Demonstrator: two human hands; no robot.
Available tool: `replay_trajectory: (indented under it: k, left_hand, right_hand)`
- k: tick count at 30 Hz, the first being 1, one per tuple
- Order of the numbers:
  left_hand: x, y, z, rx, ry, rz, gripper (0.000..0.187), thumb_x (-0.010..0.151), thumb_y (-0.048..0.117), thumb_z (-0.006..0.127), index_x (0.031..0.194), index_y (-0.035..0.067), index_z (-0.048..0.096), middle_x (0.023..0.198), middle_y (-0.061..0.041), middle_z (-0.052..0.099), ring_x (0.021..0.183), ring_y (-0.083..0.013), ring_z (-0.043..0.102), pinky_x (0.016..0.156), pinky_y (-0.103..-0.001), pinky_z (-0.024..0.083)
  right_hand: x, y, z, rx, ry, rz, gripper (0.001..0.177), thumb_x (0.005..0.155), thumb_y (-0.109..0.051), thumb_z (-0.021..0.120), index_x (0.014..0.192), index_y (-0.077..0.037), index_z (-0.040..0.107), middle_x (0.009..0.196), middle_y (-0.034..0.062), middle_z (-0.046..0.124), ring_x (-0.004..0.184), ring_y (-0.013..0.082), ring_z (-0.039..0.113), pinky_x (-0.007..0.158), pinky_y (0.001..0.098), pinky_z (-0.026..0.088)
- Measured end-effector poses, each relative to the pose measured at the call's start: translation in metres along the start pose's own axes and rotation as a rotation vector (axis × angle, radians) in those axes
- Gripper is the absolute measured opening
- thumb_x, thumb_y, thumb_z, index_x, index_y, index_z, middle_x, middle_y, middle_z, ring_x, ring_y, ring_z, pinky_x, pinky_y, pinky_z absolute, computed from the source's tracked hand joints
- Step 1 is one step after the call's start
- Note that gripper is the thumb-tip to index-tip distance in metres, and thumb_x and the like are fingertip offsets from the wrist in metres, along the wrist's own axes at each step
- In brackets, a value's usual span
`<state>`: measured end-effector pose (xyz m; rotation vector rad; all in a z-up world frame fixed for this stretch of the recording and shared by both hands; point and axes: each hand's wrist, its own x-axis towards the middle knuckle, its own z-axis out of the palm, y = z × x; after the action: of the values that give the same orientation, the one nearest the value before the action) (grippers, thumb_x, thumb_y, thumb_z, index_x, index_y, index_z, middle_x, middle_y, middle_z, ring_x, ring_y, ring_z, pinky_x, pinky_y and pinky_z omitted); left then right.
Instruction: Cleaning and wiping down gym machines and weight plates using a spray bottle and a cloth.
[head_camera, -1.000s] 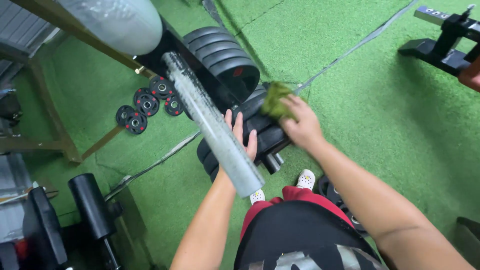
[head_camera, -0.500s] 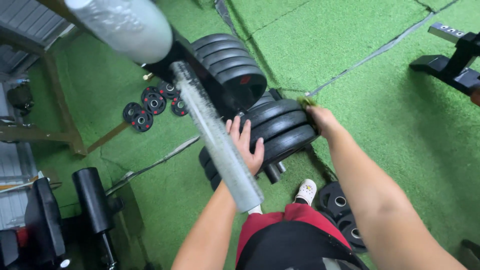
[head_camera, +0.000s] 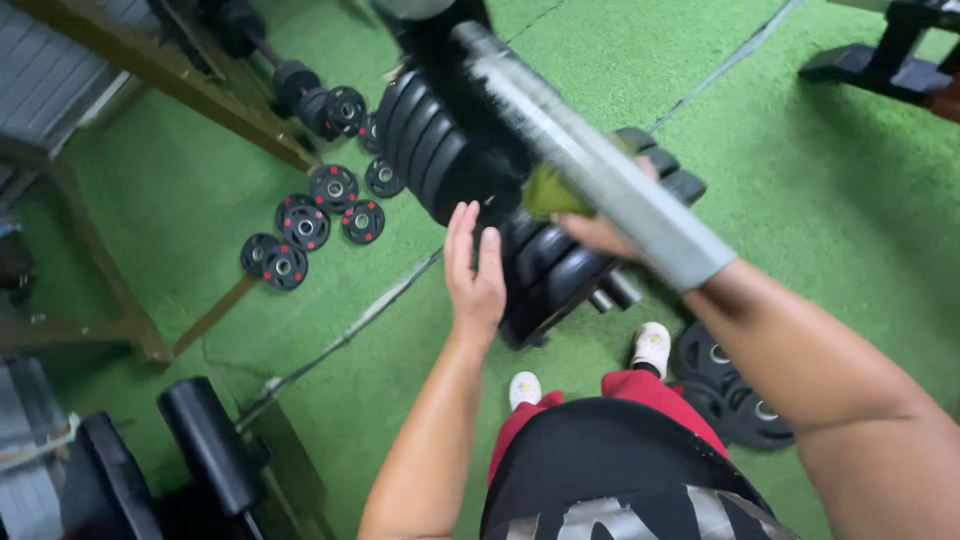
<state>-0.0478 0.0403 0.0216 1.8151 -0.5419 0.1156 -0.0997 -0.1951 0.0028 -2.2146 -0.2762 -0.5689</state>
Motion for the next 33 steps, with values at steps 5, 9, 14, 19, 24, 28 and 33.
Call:
replay_trajectory:
  k: [5, 9, 14, 19, 24, 28, 33]
  left_hand:
    - [0.009, -0.045, -0.071, 0.063, -0.002, 0.010, 0.034, 0.103, 0.018, 0.064, 0.133, 0.003, 0.064, 0.144, -0.019, 0.061, 0.138, -0.0300, 0.056, 0.117, -0.038, 0.041]
    - [0.009, -0.061, -0.086, 0.049, -0.090, 0.003, 0.035, 0.102, 0.020, 0.065, 0.133, 0.004, 0.066, 0.142, -0.019, 0.061, 0.136, -0.0299, 0.058, 0.115, -0.038, 0.043]
    - [0.002, -0.081, -0.077, 0.133, -0.277, 0.103, 0.042, 0.099, 0.025, 0.069, 0.135, 0.004, 0.063, 0.145, -0.024, 0.058, 0.138, -0.0356, 0.054, 0.117, -0.042, 0.041]
    - [-0.014, -0.071, -0.054, 0.214, -0.353, 0.150, 0.061, 0.091, 0.033, 0.077, 0.142, 0.005, 0.058, 0.150, -0.029, 0.050, 0.141, -0.0430, 0.047, 0.119, -0.048, 0.036]
    - [-0.029, -0.068, -0.041, 0.339, -0.473, 0.203, 0.092, 0.081, 0.044, 0.085, 0.154, 0.007, 0.043, 0.159, -0.034, 0.034, 0.147, -0.0509, 0.034, 0.121, -0.056, 0.029]
    - [-0.028, -0.064, -0.040, 0.396, -0.530, 0.208, 0.110, 0.078, 0.053, 0.086, 0.162, 0.011, 0.028, 0.163, -0.036, 0.022, 0.149, -0.0523, 0.029, 0.121, -0.057, 0.029]
    - [-0.032, -0.054, -0.039, 0.483, -0.594, 0.180, 0.123, 0.072, 0.059, 0.087, 0.162, 0.011, 0.018, 0.161, -0.039, 0.015, 0.145, -0.0562, 0.026, 0.118, -0.059, 0.026]
  right_hand:
    - [0.053, -0.102, 0.028, -0.663, -0.171, 0.517, 0.063, 0.080, -0.042, 0.074, 0.136, -0.017, 0.063, 0.149, 0.0203, 0.048, 0.136, 0.0463, 0.039, 0.098, 0.0667, 0.034]
    - [0.025, -0.127, 0.099, -0.831, -0.130, 0.348, 0.061, 0.075, -0.035, 0.071, 0.133, -0.018, 0.066, 0.149, 0.0171, 0.051, 0.140, 0.0414, 0.039, 0.105, 0.0691, 0.030]
    - [-0.028, -0.139, 0.183, -0.925, -0.481, 0.128, 0.040, 0.085, -0.028, 0.059, 0.116, -0.006, 0.072, 0.132, 0.0107, 0.063, 0.143, 0.0323, 0.042, 0.117, 0.0637, 0.020]
    - [-0.152, -0.073, 0.295, -0.842, -0.344, -0.174, 0.030, 0.078, -0.023, 0.058, 0.092, -0.002, 0.075, 0.103, 0.0090, 0.073, 0.118, 0.0285, 0.061, 0.119, 0.0601, 0.027]
    - [-0.210, -0.081, 0.291, -0.807, -0.610, -0.057, 0.019, 0.089, -0.016, 0.059, 0.089, -0.001, 0.072, 0.090, 0.0085, 0.071, 0.107, 0.0285, 0.064, 0.118, 0.0503, 0.037]
    - [-0.225, -0.105, 0.224, -0.194, -0.241, 1.167, 0.024, 0.088, -0.009, 0.057, 0.103, -0.017, 0.074, 0.103, 0.0145, 0.073, 0.099, 0.0324, 0.070, 0.088, 0.0460, 0.054]
    - [-0.215, -0.090, 0.199, 0.434, 0.859, 1.141, 0.027, 0.099, -0.019, 0.064, 0.124, -0.009, 0.066, 0.111, 0.0094, 0.072, 0.097, 0.0190, 0.069, 0.084, 0.0350, 0.056]
